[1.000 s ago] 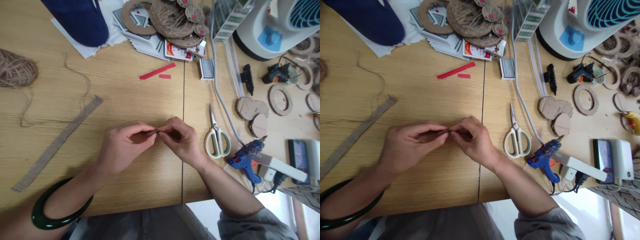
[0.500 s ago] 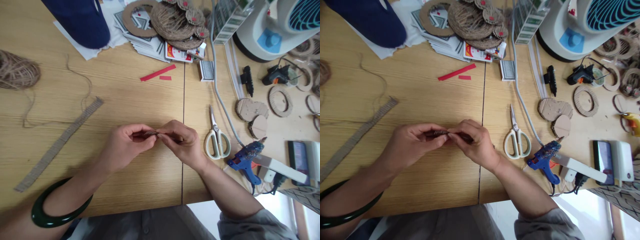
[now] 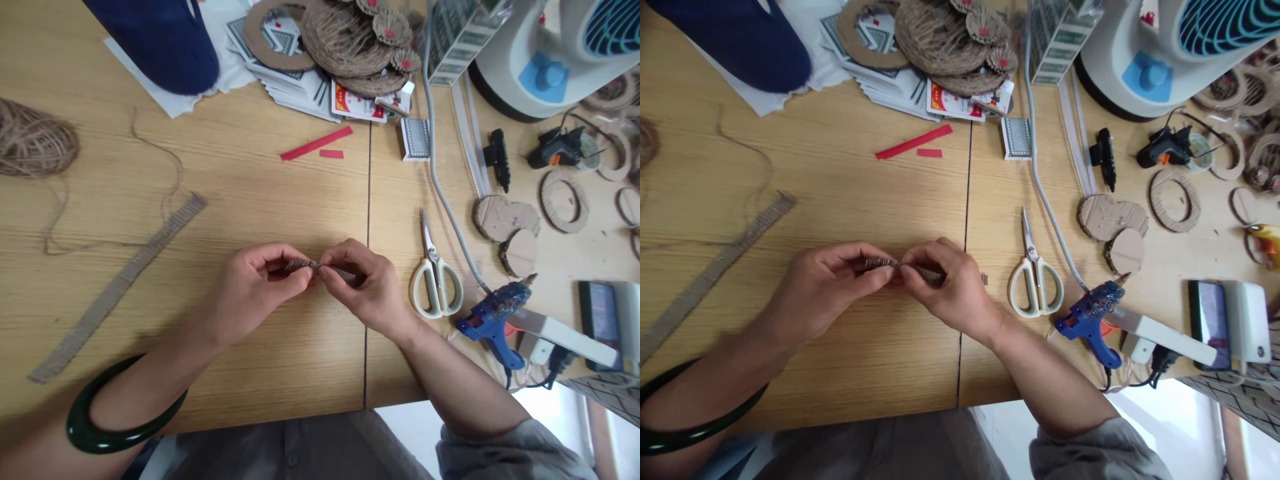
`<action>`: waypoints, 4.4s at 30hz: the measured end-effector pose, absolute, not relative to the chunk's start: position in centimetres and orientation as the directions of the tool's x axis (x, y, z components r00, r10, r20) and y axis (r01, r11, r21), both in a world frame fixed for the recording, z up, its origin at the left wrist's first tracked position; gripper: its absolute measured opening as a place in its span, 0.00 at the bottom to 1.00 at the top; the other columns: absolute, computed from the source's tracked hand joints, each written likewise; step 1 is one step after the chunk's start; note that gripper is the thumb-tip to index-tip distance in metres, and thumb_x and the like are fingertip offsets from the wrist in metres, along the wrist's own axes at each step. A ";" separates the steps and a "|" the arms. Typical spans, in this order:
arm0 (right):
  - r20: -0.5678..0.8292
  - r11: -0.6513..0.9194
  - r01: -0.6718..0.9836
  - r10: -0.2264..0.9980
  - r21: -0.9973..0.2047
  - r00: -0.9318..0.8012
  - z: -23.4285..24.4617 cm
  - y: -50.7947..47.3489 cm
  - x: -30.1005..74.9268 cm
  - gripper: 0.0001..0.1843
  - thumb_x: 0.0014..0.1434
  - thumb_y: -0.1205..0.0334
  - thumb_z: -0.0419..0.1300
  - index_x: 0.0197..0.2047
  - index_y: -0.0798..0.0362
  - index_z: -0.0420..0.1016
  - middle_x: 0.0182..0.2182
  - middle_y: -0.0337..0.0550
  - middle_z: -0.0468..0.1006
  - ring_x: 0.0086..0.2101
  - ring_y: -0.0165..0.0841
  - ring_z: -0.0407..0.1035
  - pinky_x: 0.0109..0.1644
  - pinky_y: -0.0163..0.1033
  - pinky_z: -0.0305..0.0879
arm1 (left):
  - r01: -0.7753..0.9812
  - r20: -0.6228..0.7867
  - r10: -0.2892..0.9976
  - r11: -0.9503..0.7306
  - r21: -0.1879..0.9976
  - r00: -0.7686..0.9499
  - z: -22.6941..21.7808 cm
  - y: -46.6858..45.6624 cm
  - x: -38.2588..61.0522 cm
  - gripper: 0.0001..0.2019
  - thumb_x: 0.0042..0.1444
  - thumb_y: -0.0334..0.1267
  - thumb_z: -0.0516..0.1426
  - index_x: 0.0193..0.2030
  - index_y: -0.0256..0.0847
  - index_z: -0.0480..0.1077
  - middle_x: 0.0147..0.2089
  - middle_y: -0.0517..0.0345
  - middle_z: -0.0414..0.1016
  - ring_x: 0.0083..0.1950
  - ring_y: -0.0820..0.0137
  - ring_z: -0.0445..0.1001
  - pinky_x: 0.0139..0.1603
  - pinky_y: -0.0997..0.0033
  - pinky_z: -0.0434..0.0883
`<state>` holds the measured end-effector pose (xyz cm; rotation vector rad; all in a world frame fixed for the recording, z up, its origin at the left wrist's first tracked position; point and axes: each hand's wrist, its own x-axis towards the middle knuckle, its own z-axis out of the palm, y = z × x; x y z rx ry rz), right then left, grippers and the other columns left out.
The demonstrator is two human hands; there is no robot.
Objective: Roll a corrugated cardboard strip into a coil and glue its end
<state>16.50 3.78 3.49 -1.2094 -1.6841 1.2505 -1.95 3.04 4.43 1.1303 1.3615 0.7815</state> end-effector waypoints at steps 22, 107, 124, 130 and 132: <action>-0.077 -0.052 0.092 0.955 -0.994 -0.286 3.4 3.4 16.1 0.04 0.61 0.63 0.63 0.34 0.52 0.73 0.31 0.39 0.75 0.33 0.28 0.70 0.36 0.35 0.69 | 0.187 -0.283 0.958 0.272 0.944 0.036 4.2 2.2 -1.5 0.01 0.53 0.34 0.66 0.32 0.45 0.81 0.31 0.62 0.84 0.32 0.70 0.82 0.33 0.76 0.80; -0.179 -0.133 0.163 0.933 -0.978 -0.313 4.1 3.8 16.5 0.04 0.60 0.65 0.64 0.33 0.53 0.75 0.29 0.38 0.73 0.30 0.27 0.66 0.31 0.34 0.64 | 0.162 -0.348 0.934 0.332 0.929 0.084 4.6 3.3 -1.6 0.01 0.46 0.34 0.65 0.26 0.43 0.78 0.27 0.62 0.79 0.29 0.72 0.76 0.30 0.75 0.74; -0.124 -0.063 0.224 0.956 -0.973 -0.268 3.6 3.4 16.1 0.04 0.59 0.63 0.61 0.32 0.51 0.72 0.31 0.40 0.75 0.35 0.31 0.70 0.37 0.37 0.67 | 0.243 -0.279 0.951 0.243 0.939 0.129 4.5 2.7 -1.7 0.02 0.53 0.36 0.64 0.31 0.45 0.80 0.33 0.61 0.83 0.35 0.69 0.79 0.39 0.73 0.77; -0.143 -0.097 0.183 0.955 -0.978 -0.261 3.7 3.3 16.0 0.05 0.59 0.63 0.61 0.31 0.52 0.70 0.28 0.37 0.72 0.30 0.28 0.67 0.34 0.36 0.66 | 0.274 -0.193 0.972 0.151 0.950 0.133 4.7 2.5 -1.6 0.02 0.54 0.35 0.64 0.31 0.46 0.79 0.35 0.61 0.83 0.36 0.69 0.79 0.39 0.72 0.76; -0.159 -0.121 0.154 0.952 -0.981 -0.263 3.6 3.3 15.9 0.06 0.58 0.63 0.62 0.31 0.52 0.69 0.28 0.36 0.72 0.28 0.26 0.66 0.32 0.34 0.65 | 0.271 -0.173 0.973 0.127 0.954 0.154 4.9 2.6 -1.7 0.03 0.53 0.34 0.64 0.31 0.46 0.79 0.34 0.61 0.83 0.35 0.69 0.78 0.39 0.72 0.76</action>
